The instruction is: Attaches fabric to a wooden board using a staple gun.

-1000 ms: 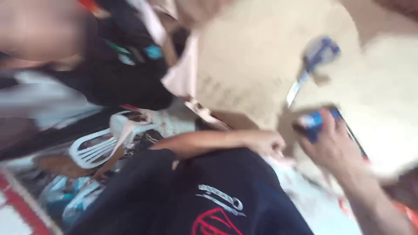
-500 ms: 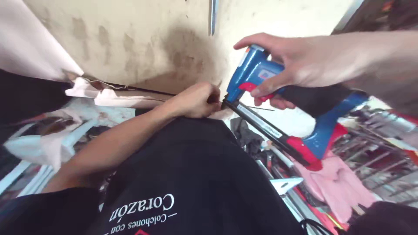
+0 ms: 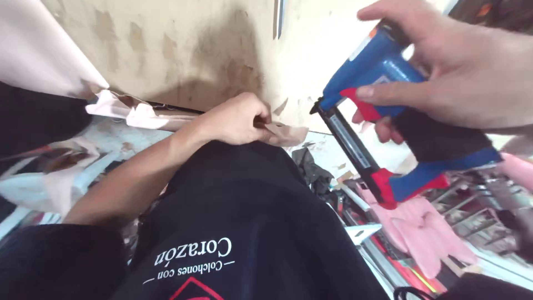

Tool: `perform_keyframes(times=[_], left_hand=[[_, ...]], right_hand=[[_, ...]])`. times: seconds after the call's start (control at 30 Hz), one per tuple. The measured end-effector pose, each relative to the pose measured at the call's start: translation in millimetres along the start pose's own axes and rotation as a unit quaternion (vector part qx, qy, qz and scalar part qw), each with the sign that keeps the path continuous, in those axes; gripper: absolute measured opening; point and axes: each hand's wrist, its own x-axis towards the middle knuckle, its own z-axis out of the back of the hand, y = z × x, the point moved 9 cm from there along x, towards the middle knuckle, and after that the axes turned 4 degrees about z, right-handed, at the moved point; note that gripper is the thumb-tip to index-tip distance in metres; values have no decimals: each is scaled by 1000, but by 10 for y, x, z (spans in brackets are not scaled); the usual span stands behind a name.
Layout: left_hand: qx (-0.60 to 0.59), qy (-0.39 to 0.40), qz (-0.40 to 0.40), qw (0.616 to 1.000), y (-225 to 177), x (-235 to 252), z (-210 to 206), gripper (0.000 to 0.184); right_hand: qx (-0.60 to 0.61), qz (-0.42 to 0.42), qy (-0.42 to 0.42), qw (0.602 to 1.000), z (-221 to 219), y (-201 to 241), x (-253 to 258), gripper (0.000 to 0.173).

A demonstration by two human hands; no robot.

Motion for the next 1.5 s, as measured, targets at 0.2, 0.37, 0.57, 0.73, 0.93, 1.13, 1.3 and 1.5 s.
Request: perform_keyframes(times=[0.2,0.37,0.57,0.73,0.93,1.13,1.3,1.5], left_hand=[[-213,-23,36,976,87,178,-36,15],[-79,-23,99,992,170,274,-56,21],[15,-5,92,996,116,303,-151,19],[19,13,81,996,139,339,-217,14],[9,7,75,997,145,349,-205,6],[22,-21,42,999,155,347,-215,8],[46,17,37,998,202,130,-2,25],[215,11,114,970,201,-297,163,15]], right_hand=[[-1,-38,16,999,-143,129,-47,67],[35,-122,52,991,-291,86,225,61],[28,-164,53,985,-407,-10,447,62],[27,-185,47,981,-474,-39,494,62],[31,-178,38,983,-464,53,528,62],[45,-213,17,976,-590,52,522,59],[32,-140,-6,990,-484,161,386,66],[38,-61,-45,996,-274,149,131,67]])
